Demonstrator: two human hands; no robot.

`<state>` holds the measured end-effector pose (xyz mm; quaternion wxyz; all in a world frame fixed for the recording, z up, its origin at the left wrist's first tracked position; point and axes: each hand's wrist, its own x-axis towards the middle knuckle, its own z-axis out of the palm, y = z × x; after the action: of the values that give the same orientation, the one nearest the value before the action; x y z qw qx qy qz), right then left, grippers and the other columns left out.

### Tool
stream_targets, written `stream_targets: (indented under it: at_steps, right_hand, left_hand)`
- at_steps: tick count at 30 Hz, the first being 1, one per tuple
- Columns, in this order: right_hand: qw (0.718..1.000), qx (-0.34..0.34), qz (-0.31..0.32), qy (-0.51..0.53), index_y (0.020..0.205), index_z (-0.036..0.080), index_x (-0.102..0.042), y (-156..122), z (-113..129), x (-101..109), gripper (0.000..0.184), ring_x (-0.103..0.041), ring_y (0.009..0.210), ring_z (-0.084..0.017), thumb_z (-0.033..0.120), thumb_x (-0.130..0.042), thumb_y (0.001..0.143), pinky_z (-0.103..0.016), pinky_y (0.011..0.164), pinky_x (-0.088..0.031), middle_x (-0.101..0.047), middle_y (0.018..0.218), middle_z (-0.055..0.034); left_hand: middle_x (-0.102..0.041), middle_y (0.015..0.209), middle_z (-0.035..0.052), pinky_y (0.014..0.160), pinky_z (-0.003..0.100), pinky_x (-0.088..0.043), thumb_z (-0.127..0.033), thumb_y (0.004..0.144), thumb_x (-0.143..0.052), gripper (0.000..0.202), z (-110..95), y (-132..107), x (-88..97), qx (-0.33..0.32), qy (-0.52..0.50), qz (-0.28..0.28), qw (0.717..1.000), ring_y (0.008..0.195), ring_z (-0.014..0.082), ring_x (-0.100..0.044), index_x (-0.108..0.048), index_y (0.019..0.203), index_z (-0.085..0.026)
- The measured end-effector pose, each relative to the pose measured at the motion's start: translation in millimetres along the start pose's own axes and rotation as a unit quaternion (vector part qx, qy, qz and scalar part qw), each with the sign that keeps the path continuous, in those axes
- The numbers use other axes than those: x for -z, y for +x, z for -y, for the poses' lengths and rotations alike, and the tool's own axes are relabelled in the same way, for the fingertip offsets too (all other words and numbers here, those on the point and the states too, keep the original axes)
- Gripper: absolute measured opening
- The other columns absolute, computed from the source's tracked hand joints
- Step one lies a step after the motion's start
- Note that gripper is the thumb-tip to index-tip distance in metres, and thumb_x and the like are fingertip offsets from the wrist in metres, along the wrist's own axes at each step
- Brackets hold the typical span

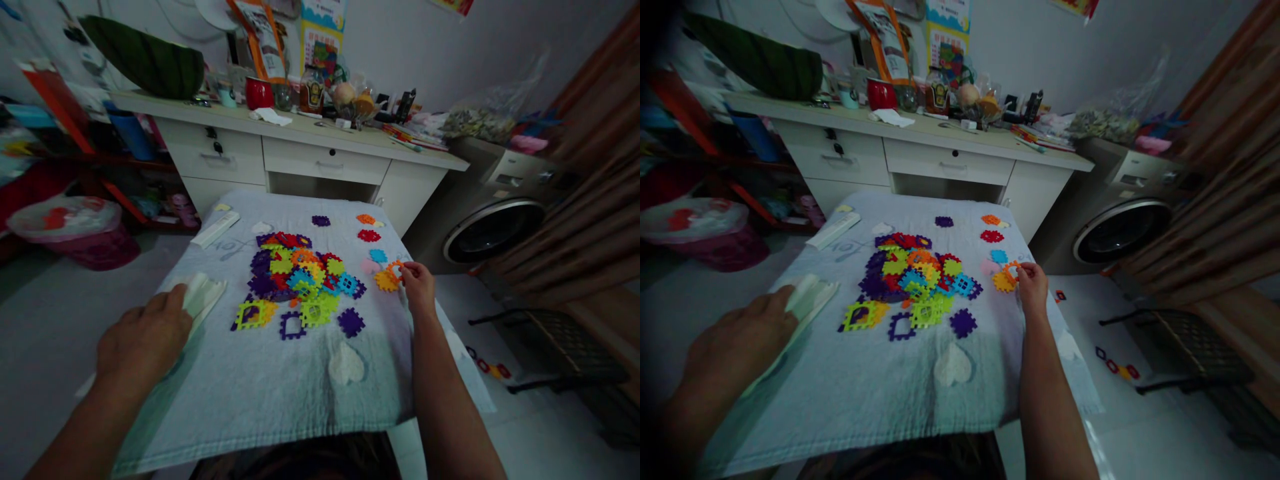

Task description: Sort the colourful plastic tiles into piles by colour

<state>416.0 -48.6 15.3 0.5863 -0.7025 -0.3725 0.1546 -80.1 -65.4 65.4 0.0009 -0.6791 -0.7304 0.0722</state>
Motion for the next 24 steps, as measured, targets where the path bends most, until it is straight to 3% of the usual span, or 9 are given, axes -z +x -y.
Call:
stream_targets:
  at_steps: [5, 10, 16, 24]
  right_hand:
    - [1.000, 0.006, -0.004, -0.013, 0.085, 0.016, -0.066, -4.4, -2.1, -6.0, 0.029, -0.055, 0.058, -0.014, 0.038, -0.068, 0.067, -0.026, 0.055, -0.044, -0.062, 0.070, -0.0005]
    - [0.998, -0.019, 0.041, 0.045, 0.081, 0.018, -0.063, -1.1, 7.3, -11.9, 0.027, -0.057, 0.059, -0.015, 0.036, -0.071, 0.063, -0.025, 0.054, -0.044, -0.062, 0.066, 0.0004]
    - [0.996, 0.004, 0.073, 0.049, 0.081, 0.018, -0.063, 32.0, 27.0, -29.1, 0.027, -0.053, 0.052, -0.011, 0.035, -0.073, 0.062, -0.023, 0.046, -0.039, -0.063, 0.064, 0.0012]
    - [0.991, -0.081, 0.067, 0.077, 0.079, 0.018, -0.059, 69.3, 31.4, -71.0, 0.015, -0.058, 0.048, -0.011, 0.014, -0.065, 0.065, -0.020, 0.045, -0.046, -0.057, 0.053, 0.0050]
  left_hand:
    - [-0.054, 0.133, 0.0201, 0.085, 0.048, -0.047, -0.033, 0.091, -0.026, 0.058, -2.0, 0.7, -8.1, -0.006, 0.009, -0.008, 1.000, 0.105, 0.0395, -0.058, -0.039, 0.143, -0.010]
    - [-0.054, 0.132, 0.0184, 0.086, 0.049, -0.046, -0.034, 0.091, -0.026, 0.058, -4.5, -0.9, -13.0, -0.007, 0.011, -0.020, 1.000, 0.107, 0.0416, -0.055, -0.041, 0.142, -0.010]
    - [-0.055, 0.132, 0.0163, 0.084, 0.049, -0.047, -0.035, 0.089, -0.027, 0.057, -7.7, -1.9, -13.9, 0.007, -0.006, -0.029, 1.000, 0.107, 0.0419, -0.053, -0.045, 0.138, -0.014]
    - [-0.055, 0.134, 0.0165, 0.089, 0.051, -0.046, -0.043, 0.087, -0.029, 0.060, 1.3, 4.2, -19.2, -0.012, 0.004, -0.039, 0.999, 0.109, 0.0408, -0.054, -0.052, 0.134, -0.014]
